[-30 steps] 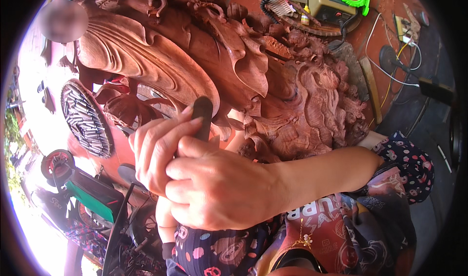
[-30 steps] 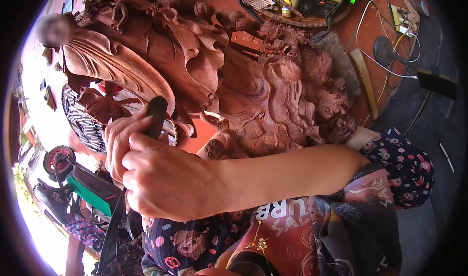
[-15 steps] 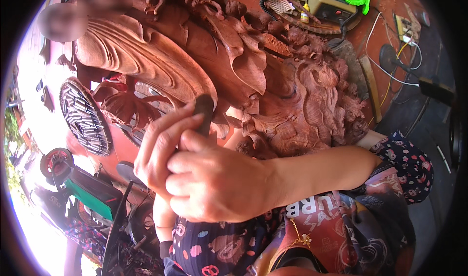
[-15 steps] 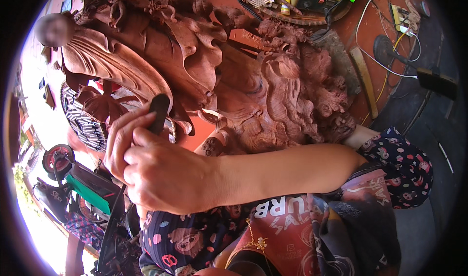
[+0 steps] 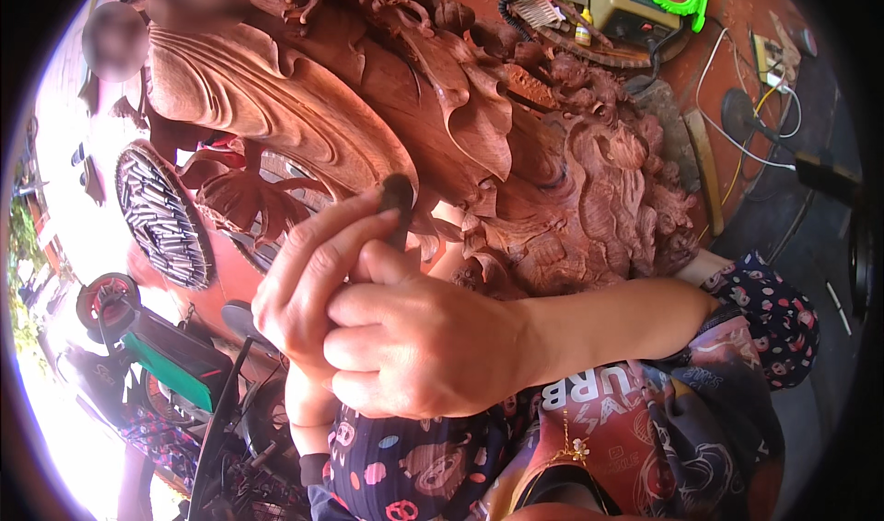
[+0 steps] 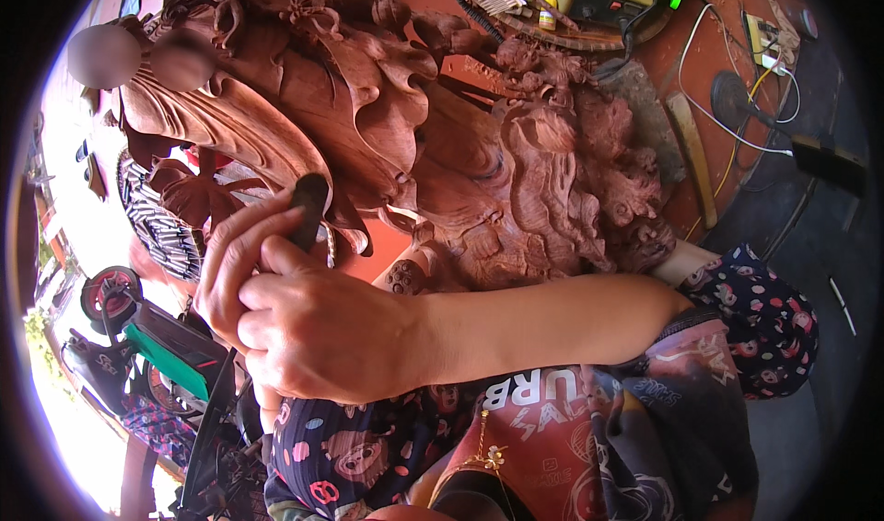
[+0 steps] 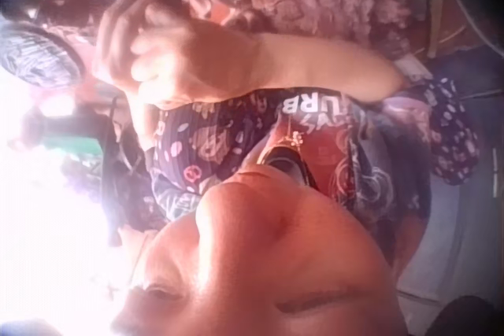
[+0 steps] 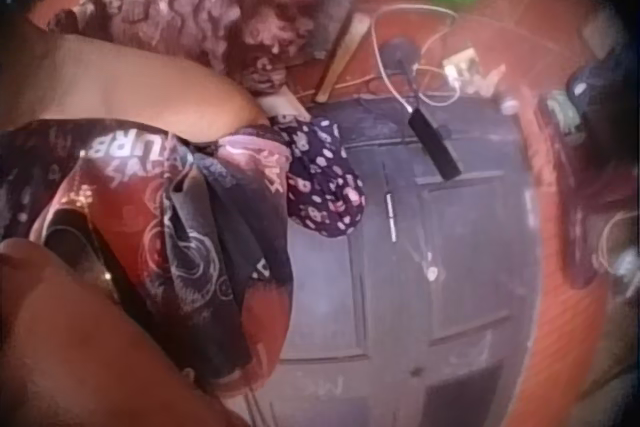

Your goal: The person carves a wooden statue using a chisel and a rotary tool. They refine the folds of the garment and details on the figure, switching between tools to shape and smooth the wood.

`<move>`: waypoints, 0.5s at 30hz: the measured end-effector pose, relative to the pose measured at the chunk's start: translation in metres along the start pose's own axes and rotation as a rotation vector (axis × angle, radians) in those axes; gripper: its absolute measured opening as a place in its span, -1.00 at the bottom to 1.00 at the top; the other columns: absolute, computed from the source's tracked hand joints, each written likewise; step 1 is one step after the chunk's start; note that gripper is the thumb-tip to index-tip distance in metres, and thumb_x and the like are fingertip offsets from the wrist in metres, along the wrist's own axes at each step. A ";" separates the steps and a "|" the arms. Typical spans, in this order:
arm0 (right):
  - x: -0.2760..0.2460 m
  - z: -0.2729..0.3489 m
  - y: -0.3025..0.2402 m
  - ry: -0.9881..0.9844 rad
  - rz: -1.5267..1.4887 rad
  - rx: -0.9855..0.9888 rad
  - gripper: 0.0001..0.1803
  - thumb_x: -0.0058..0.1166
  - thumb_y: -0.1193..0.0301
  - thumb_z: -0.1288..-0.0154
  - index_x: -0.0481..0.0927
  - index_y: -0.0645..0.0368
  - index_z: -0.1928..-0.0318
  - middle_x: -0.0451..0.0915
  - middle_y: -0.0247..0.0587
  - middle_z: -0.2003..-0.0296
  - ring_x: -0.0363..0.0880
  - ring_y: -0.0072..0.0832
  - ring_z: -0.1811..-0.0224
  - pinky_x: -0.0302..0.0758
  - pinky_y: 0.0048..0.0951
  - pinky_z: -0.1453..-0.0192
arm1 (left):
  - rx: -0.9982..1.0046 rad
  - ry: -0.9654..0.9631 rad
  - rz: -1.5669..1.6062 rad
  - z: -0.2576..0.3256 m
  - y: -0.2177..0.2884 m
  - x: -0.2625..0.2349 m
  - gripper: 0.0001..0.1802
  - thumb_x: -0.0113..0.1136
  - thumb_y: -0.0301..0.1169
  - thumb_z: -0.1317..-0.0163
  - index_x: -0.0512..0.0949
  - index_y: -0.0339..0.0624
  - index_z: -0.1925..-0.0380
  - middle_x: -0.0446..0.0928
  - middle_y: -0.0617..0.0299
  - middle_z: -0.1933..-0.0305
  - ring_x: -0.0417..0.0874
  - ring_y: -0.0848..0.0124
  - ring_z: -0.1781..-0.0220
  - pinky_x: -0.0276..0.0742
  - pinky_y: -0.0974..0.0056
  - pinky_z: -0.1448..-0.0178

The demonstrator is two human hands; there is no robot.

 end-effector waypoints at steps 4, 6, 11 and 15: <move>-0.003 -0.003 -0.004 -0.032 -0.016 -0.001 -0.86 0.24 0.37 0.09 0.52 0.03 0.52 0.35 -0.43 0.46 0.39 -0.40 0.35 0.39 -0.17 0.13 | -0.006 -0.063 -0.032 0.015 -0.007 -0.005 -0.74 0.45 -0.56 -0.01 0.73 -0.29 0.22 0.73 0.02 0.10 0.80 0.18 0.10 0.71 0.20 0.03; -0.002 -0.003 -0.004 -0.050 0.033 -0.019 -0.86 0.22 0.34 0.05 0.52 0.03 0.50 0.37 -0.41 0.45 0.40 -0.39 0.31 0.38 -0.12 0.09 | 0.012 -0.032 0.007 0.004 -0.007 -0.004 -0.73 0.44 -0.56 -0.01 0.72 -0.29 0.21 0.74 0.04 0.09 0.80 0.17 0.10 0.71 0.19 0.02; 0.004 0.004 -0.019 -0.200 0.072 -0.082 -0.85 0.14 0.28 0.03 0.54 0.06 0.52 0.43 -0.37 0.45 0.45 -0.37 0.27 0.41 -0.17 0.07 | 0.070 -0.076 -0.068 0.027 -0.008 -0.013 -0.68 0.56 -0.45 0.05 0.73 -0.23 0.24 0.74 0.06 0.11 0.80 0.23 0.14 0.71 0.22 0.10; 0.008 -0.002 -0.048 -0.274 0.230 -0.217 -0.88 0.11 0.31 0.06 0.57 0.06 0.53 0.47 -0.38 0.48 0.46 -0.40 0.30 0.44 -0.25 0.01 | 0.319 0.186 -0.127 0.044 0.008 -0.030 -0.55 0.67 -0.12 0.12 0.65 -0.19 0.44 0.70 0.13 0.41 0.74 0.26 0.36 0.61 0.26 0.44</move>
Point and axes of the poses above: each hand's wrist, its own z-axis away from the middle knuckle, its own x-axis out of the palm, y = z × x, the point moved 6 cm from there along -z, towards the middle knuckle
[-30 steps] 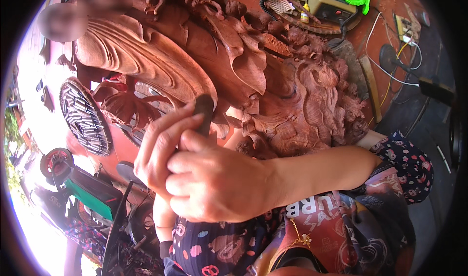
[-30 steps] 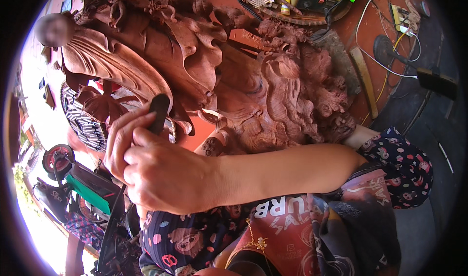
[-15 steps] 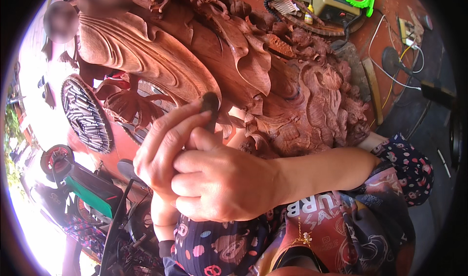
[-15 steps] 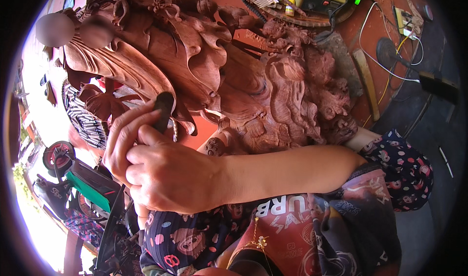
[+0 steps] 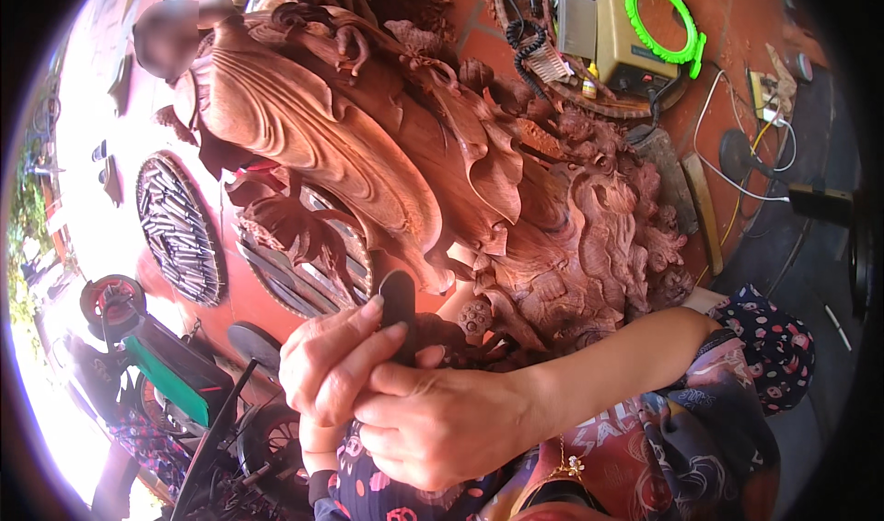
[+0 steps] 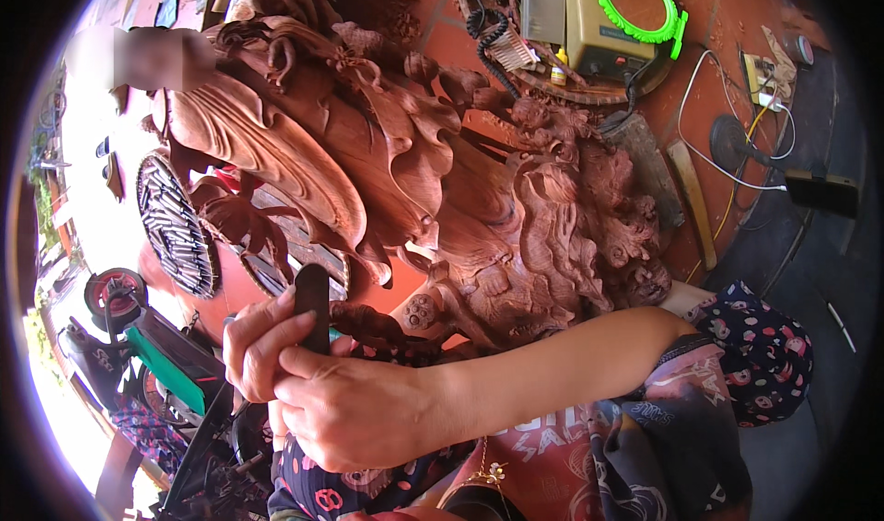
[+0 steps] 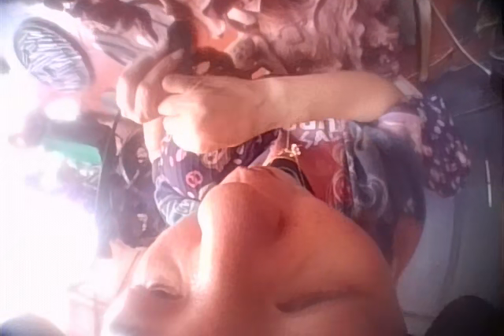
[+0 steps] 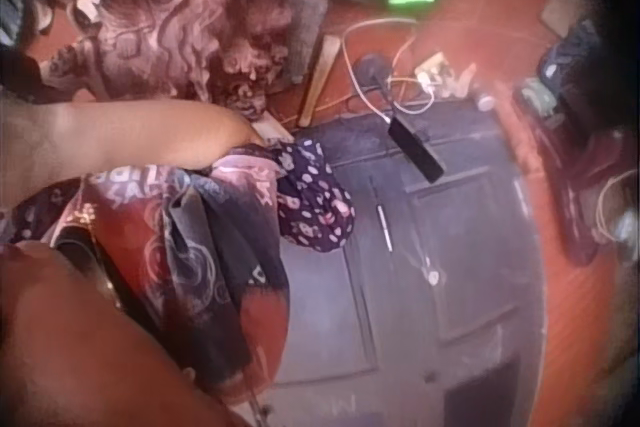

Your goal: The person carves a wooden statue using a chisel and a rotary tool. They refine the folds of the garment and details on the figure, switching between tools to shape and smooth the wood.

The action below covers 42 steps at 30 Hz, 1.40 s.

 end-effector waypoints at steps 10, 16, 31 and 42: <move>-0.015 -0.002 -0.024 -0.006 0.191 -0.123 -0.86 0.10 0.32 -0.07 0.60 0.08 0.52 0.53 -0.35 0.47 0.49 -0.42 0.32 0.45 -0.39 0.07 | -0.080 0.164 -0.015 0.009 0.026 -0.008 -0.64 0.63 -0.26 -0.02 0.70 -0.10 0.24 0.71 0.19 0.19 0.76 0.31 0.21 0.66 0.25 0.28; -0.100 -0.057 0.010 0.087 -0.389 -0.150 -0.78 0.20 0.26 -0.32 0.57 0.09 0.14 0.53 -0.30 0.24 0.48 -0.40 0.17 0.46 -0.35 0.03 | -0.134 0.080 0.187 -0.039 0.012 -0.043 -0.75 0.44 -0.37 -0.15 0.72 -0.28 0.22 0.73 0.08 0.25 0.74 0.19 0.37 0.60 0.19 0.32; -0.099 0.008 0.149 -0.451 -0.732 0.585 -0.79 0.19 0.49 -0.43 0.69 0.32 0.01 0.70 -0.10 0.11 0.70 -0.45 0.19 0.63 -0.48 0.09 | 0.457 -0.094 0.134 -0.049 0.109 0.059 -0.61 0.11 -0.27 -0.20 0.61 -0.20 0.01 0.53 0.00 -0.27 0.44 0.03 -0.45 0.31 -0.11 -0.51; -0.069 0.020 0.169 -0.290 -0.494 0.564 -0.82 0.35 0.48 -0.24 0.81 0.19 0.14 0.77 -0.18 0.18 0.63 -0.27 -0.22 0.38 -0.11 -0.49 | -0.262 -0.141 0.300 -0.040 0.078 0.090 -0.18 0.30 -0.14 -0.18 0.34 0.04 -0.47 -0.08 -0.02 -0.70 -0.16 -0.36 -0.68 -0.07 -0.71 -0.42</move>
Point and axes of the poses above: each hand's wrist, its own z-axis away from the middle knuckle, its own x-axis out of the palm, y = z × x, the point moved 6 cm from there along -z, towards the middle knuckle
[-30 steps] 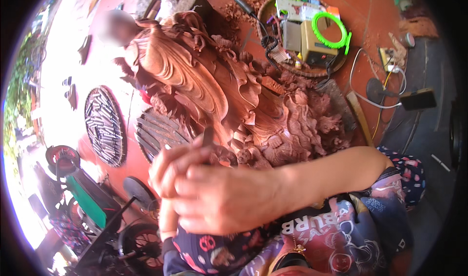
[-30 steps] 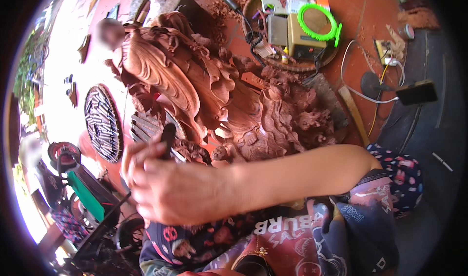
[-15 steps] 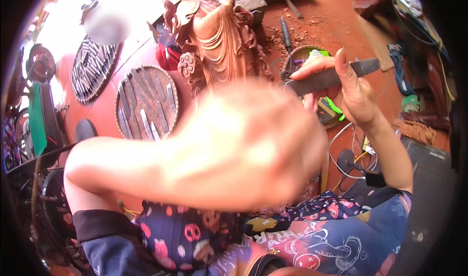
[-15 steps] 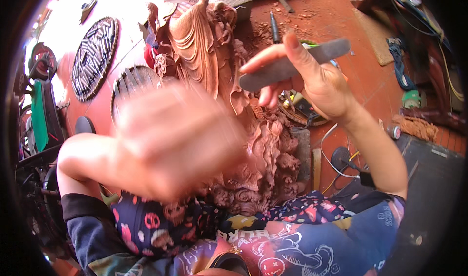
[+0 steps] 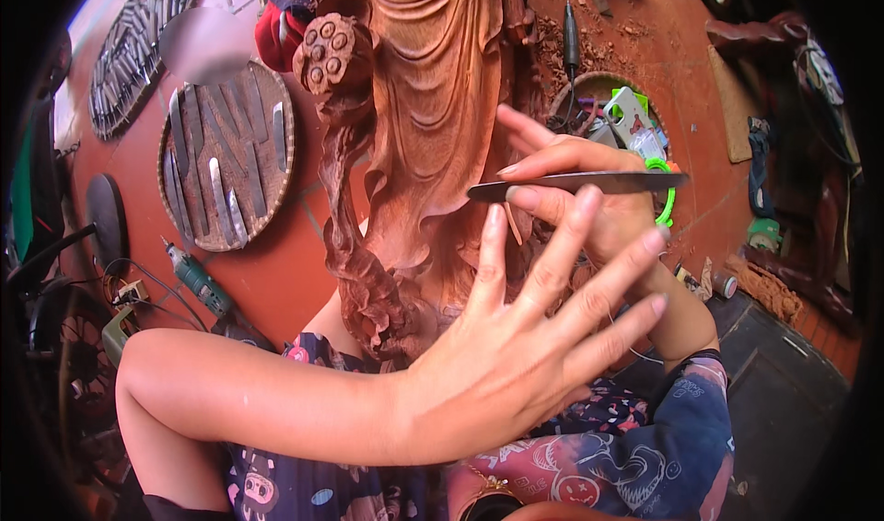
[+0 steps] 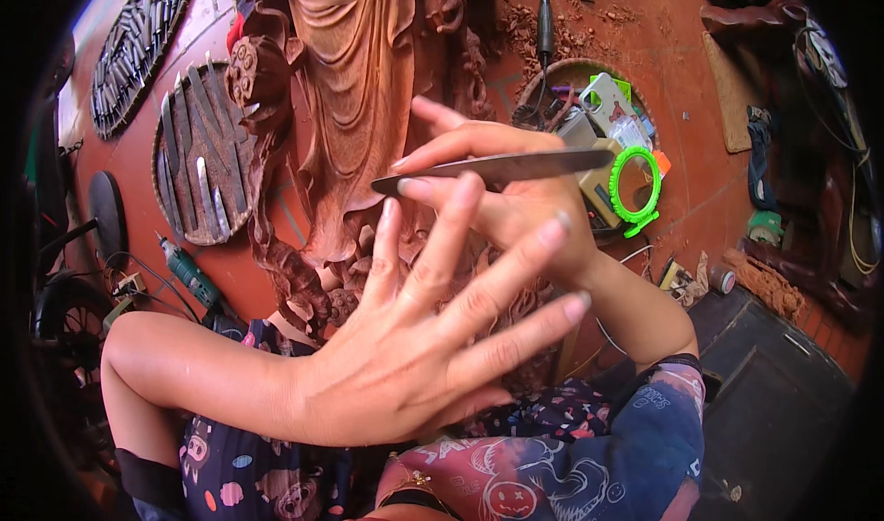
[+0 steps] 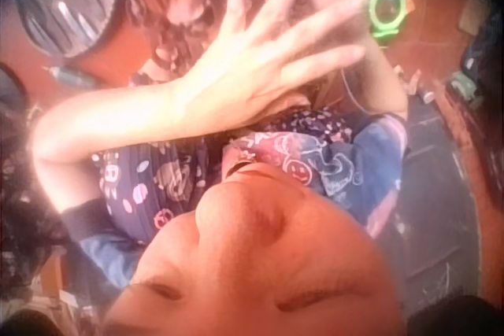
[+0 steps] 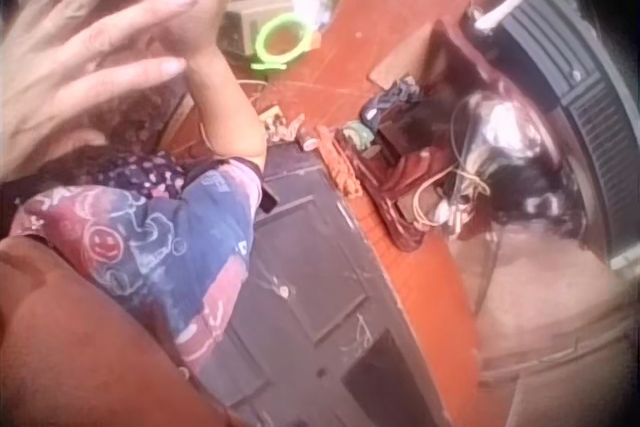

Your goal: The person carves a wooden statue using a chisel and a rotary tool. They refine the folds of the garment and details on the figure, switching between tools to shape and smooth the wood.

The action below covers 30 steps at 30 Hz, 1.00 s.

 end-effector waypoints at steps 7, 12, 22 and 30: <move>0.013 -0.002 -0.007 -0.039 0.061 -0.068 -0.83 0.27 0.39 -0.33 0.84 0.10 0.15 0.77 -0.13 0.16 0.75 -0.36 0.09 0.19 0.03 -0.64 | -0.091 0.042 0.090 -0.003 -0.009 -0.001 -0.11 0.39 -0.10 -0.15 0.32 -0.05 -0.48 -0.14 -0.19 -0.69 -0.23 -0.47 -0.65 0.04 -0.73 -0.35; 0.014 -0.002 -0.008 -0.055 0.081 -0.062 -0.84 0.29 0.39 -0.31 0.84 0.11 0.17 0.77 -0.15 0.18 0.75 -0.40 0.13 0.21 0.00 -0.63 | -0.080 0.072 0.055 -0.004 -0.007 0.001 -0.19 0.30 -0.16 -0.22 0.32 -0.05 -0.48 -0.13 -0.21 -0.68 -0.19 -0.49 -0.64 0.14 -0.71 -0.32; 0.015 -0.003 -0.005 -0.063 0.080 -0.064 -0.86 0.31 0.41 -0.29 0.84 0.13 0.19 0.78 -0.19 0.21 0.75 -0.45 0.19 0.26 -0.04 -0.60 | -0.031 0.119 0.115 -0.005 -0.016 0.005 -0.18 0.29 -0.21 -0.22 0.29 -0.02 -0.50 -0.17 -0.23 -0.69 -0.21 -0.52 -0.64 0.15 -0.68 -0.32; 0.019 -0.003 -0.003 -0.041 0.100 -0.099 -0.87 0.33 0.42 -0.27 0.83 0.15 0.21 0.78 -0.22 0.23 0.74 -0.48 0.23 0.30 -0.07 -0.58 | -0.005 0.026 0.114 -0.005 -0.013 0.001 -0.14 0.34 -0.20 -0.20 0.27 0.10 -0.53 -0.15 -0.26 -0.68 -0.24 -0.57 -0.62 0.11 -0.63 -0.39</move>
Point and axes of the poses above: each hand's wrist, its own z-axis away from the middle knuckle, its own x-axis out of the palm, y = z × x, the point moved 6 cm from there along -z, towards the middle knuckle
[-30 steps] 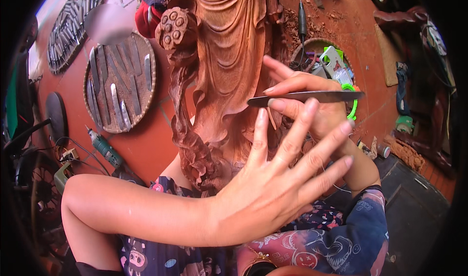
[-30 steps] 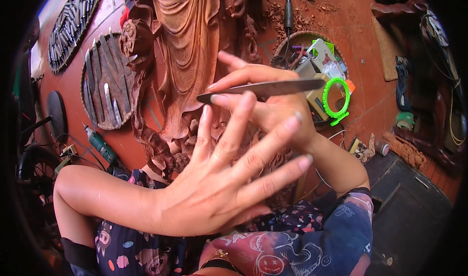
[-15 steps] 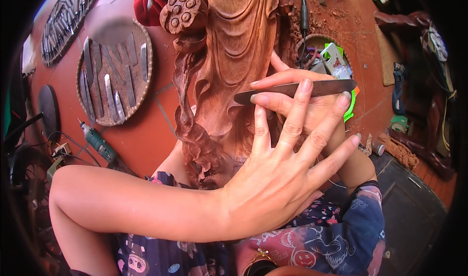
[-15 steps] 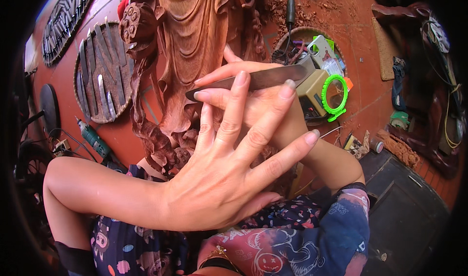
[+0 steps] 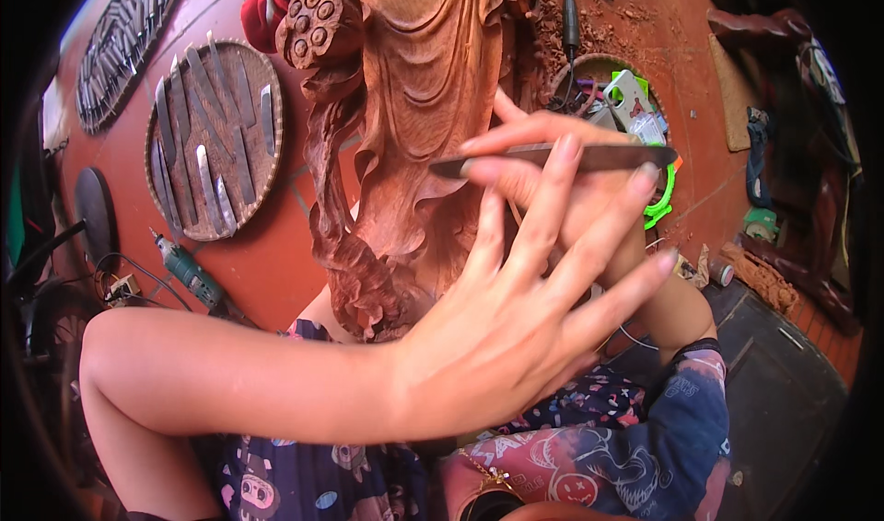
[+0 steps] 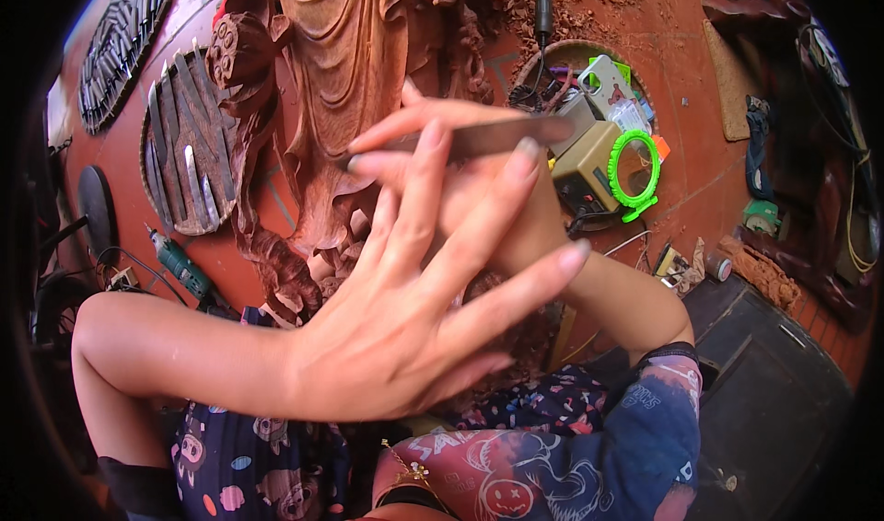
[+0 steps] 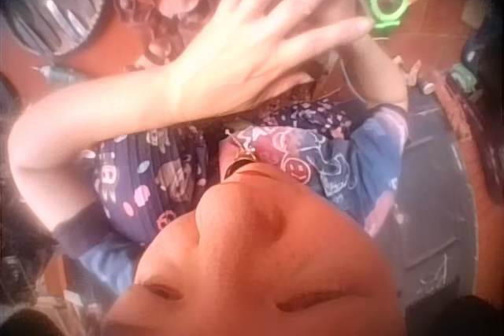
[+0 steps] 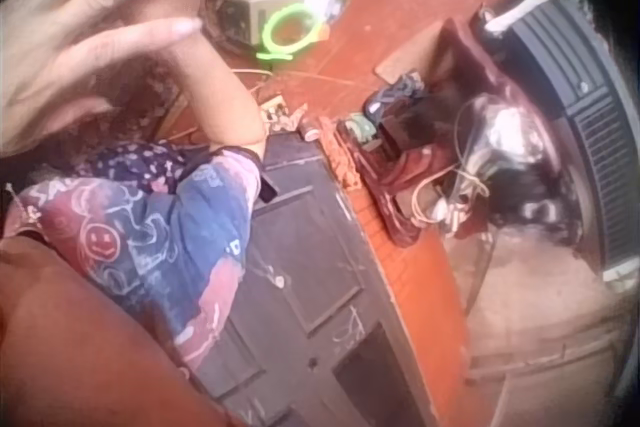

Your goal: The person carves a wooden statue using a chisel and a rotary tool. They refine the folds of the garment and details on the figure, switching between tools to shape and smooth the wood.

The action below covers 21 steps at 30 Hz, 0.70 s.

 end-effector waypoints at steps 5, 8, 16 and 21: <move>0.012 -0.003 0.008 -0.031 -0.201 0.165 -0.88 0.34 0.43 -0.26 0.82 0.17 0.23 0.78 -0.25 0.26 0.74 -0.49 0.27 0.34 -0.08 -0.56 | -0.071 -0.075 -0.039 0.004 -0.008 0.004 0.02 0.49 -0.22 -0.06 0.23 0.20 -0.56 -0.17 -0.35 -0.66 -0.33 -0.64 -0.60 0.01 -0.59 -0.48; 0.006 0.000 0.007 0.030 -0.193 0.202 -0.89 0.35 0.43 -0.26 0.81 0.18 0.25 0.77 -0.28 0.30 0.73 -0.49 0.34 0.43 -0.12 -0.47 | 0.002 -0.091 -0.030 0.003 -0.003 0.001 0.03 0.49 -0.22 -0.06 0.22 0.20 -0.57 -0.18 -0.36 -0.66 -0.33 -0.65 -0.60 -0.01 -0.57 -0.50; 0.014 0.000 0.012 0.149 0.078 -0.016 -0.89 0.37 0.44 -0.27 0.77 0.24 0.27 0.75 -0.31 0.32 0.68 -0.56 0.42 0.67 -0.37 -0.01 | -0.008 -0.094 -0.065 0.007 -0.003 0.001 0.05 0.51 -0.22 -0.04 0.22 0.24 -0.57 -0.19 -0.38 -0.66 -0.32 -0.67 -0.59 -0.02 -0.53 -0.53; 0.014 0.001 0.019 0.158 -0.142 0.112 -0.87 0.37 0.44 -0.27 0.75 0.26 0.26 0.73 -0.26 0.30 0.69 -0.47 0.43 0.67 -0.26 -0.14 | -0.039 -0.100 -0.087 0.002 -0.009 0.000 0.05 0.52 -0.22 -0.03 0.23 0.25 -0.57 -0.16 -0.37 -0.66 -0.31 -0.65 -0.59 0.07 -0.49 -0.52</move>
Point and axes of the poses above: each hand's wrist, its own z-axis away from the middle knuckle, its own x-axis out of the palm, y = z × x, the point moved 6 cm from there along -z, towards the middle knuckle
